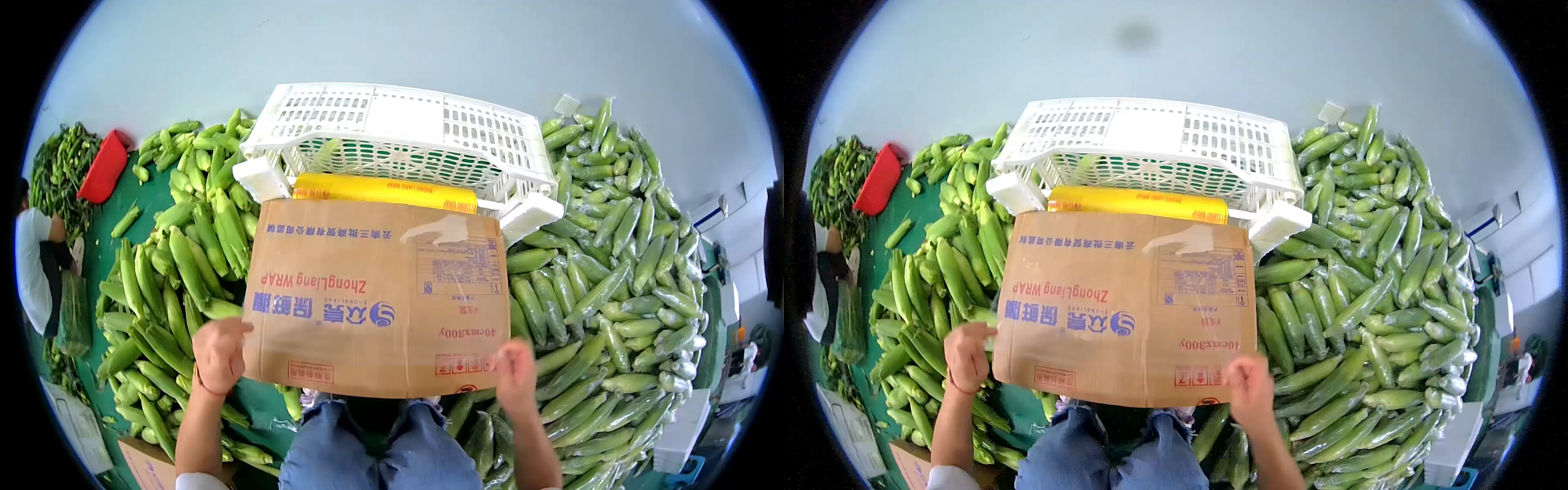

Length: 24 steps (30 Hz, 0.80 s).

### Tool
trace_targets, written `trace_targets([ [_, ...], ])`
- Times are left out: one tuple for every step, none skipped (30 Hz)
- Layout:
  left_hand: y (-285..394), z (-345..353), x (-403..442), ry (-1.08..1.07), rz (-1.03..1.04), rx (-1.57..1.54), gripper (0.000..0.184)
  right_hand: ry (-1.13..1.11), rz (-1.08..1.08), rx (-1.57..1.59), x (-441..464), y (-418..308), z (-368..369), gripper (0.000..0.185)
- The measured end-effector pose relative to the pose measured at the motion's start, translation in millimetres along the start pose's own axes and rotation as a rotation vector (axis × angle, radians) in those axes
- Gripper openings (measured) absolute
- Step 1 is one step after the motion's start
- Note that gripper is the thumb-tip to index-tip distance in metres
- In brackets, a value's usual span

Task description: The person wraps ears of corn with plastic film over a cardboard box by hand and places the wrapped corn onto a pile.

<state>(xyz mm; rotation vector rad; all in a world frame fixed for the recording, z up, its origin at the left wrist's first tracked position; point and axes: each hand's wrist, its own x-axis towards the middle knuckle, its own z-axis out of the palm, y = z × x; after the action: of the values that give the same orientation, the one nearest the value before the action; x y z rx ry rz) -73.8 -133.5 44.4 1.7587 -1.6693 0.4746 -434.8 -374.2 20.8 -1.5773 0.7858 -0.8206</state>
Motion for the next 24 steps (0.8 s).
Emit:
trace_targets([
  [6.5, -5.6, -18.2, -0.027, -0.006, -0.018, 0.022, -0.031, 0.061, -0.130, -17.5, 12.1, -3.5, 0.007],
  [10.7, -6.4, -32.9, -0.044, -0.002, -0.007, 0.022, -0.078, 0.056, -0.247, -32.8, 32.1, -6.5, 0.007],
  [15.0, -7.1, -49.3, -0.094, -0.055, -0.001, 0.020, -0.122, 0.056, -0.360, -41.7, 47.3, -7.1, 0.007],
  [18.8, -3.6, -71.2, -0.156, -0.071, 0.000, 0.020, -0.161, 0.019, -0.464, -40.5, 49.4, -4.9, 0.007],
  [19.5, 2.7, -90.1, -0.220, -0.094, 0.003, 0.020, -0.207, -0.017, -0.566, -36.6, 49.6, -1.1, 0.007],
  [21.8, 8.3, -99.2, -0.247, -0.098, 0.014, 0.025, -0.262, -0.055, -0.664, -34.7, 53.0, 4.3, 0.007],
  [26.6, 11.0, -110.0, -0.282, -0.115, 0.038, 0.031, -0.242, -0.044, -0.639, -34.3, 64.7, 3.9, 0.006],
  [32.2, 13.3, -124.0, -0.278, -0.165, 0.081, 0.035, -0.246, 0.045, -0.578, -30.5, 54.6, 7.7, 0.006],
  [40.6, 15.9, -141.1, -0.276, -0.223, 0.127, 0.040, -0.262, 0.139, -0.521, -25.8, 43.9, 11.5, 0.006],
  [53.0, 17.4, -158.2, -0.243, -0.368, 0.126, 0.044, -0.265, 0.113, -0.513, -25.8, 50.3, 9.5, 0.006],
  [60.0, 21.4, -175.7, -0.197, -0.502, 0.119, 0.048, -0.254, 0.085, -0.509, -26.2, 56.8, 9.0, 0.006],
  [65.2, 32.0, -194.3, -0.145, -0.724, 0.088, 0.052, -0.279, 0.111, -0.506, -23.5, 51.8, 8.5, 0.007],
  [66.8, 46.1, -215.5, -0.083, -0.933, 0.041, 0.056, -0.288, 0.138, -0.512, -20.9, 46.3, 7.0, 0.008],
  [62.2, 62.0, -236.8, -0.074, -1.120, 0.019, 0.059, -0.312, 0.187, -0.513, -20.0, 46.9, 2.7, 0.010],
  [55.9, 80.0, -260.8, -0.080, -1.202, 0.041, 0.059, -0.345, 0.206, -0.483, -18.7, 45.3, 5.3, 0.011],
  [46.2, 105.3, -281.6, -0.100, -1.255, 0.021, 0.059, -0.331, 0.233, -0.476, -20.6, 40.0, 5.8, 0.014],
  [28.5, 146.9, -279.9, -0.150, -1.240, -0.069, 0.059, -0.222, 0.265, -0.497, -30.0, 30.4, -4.4, 0.017],
  [28.9, 163.0, -272.2, -0.215, -1.376, -0.178, 0.055, -0.261, 0.365, -0.300, -37.2, 27.4, -12.2, 0.026],
  [14.4, 176.9, -264.6, -0.301, -1.428, -0.413, 0.040, -0.286, 0.270, -0.275, -45.5, 46.7, -20.5, 0.030],
  [-10.1, 197.9, -289.4, -0.308, -1.384, -0.587, 0.038, -0.331, 0.298, -0.474, -44.8, 47.5, -24.4, 0.032],
  [-30.9, 217.0, -312.7, -0.318, -1.346, -0.768, 0.037, -0.257, 0.353, -0.041, -47.3, 62.0, -16.2, 0.033],
  [-48.8, 232.9, -334.3, -0.333, -1.313, -0.948, 0.036, -0.392, 0.126, -0.434, -34.8, 59.6, -7.3, 0.034],
  [-57.1, 223.4, -319.3, -0.290, -1.313, -0.889, 0.037, -0.399, 0.300, -0.540, -22.0, 56.2, 7.1, 0.026],
  [-48.3, 207.7, -293.0, -0.222, -1.331, -0.751, 0.037, -0.429, 0.229, -0.695, -13.1, 51.0, 20.9, 0.015],
])
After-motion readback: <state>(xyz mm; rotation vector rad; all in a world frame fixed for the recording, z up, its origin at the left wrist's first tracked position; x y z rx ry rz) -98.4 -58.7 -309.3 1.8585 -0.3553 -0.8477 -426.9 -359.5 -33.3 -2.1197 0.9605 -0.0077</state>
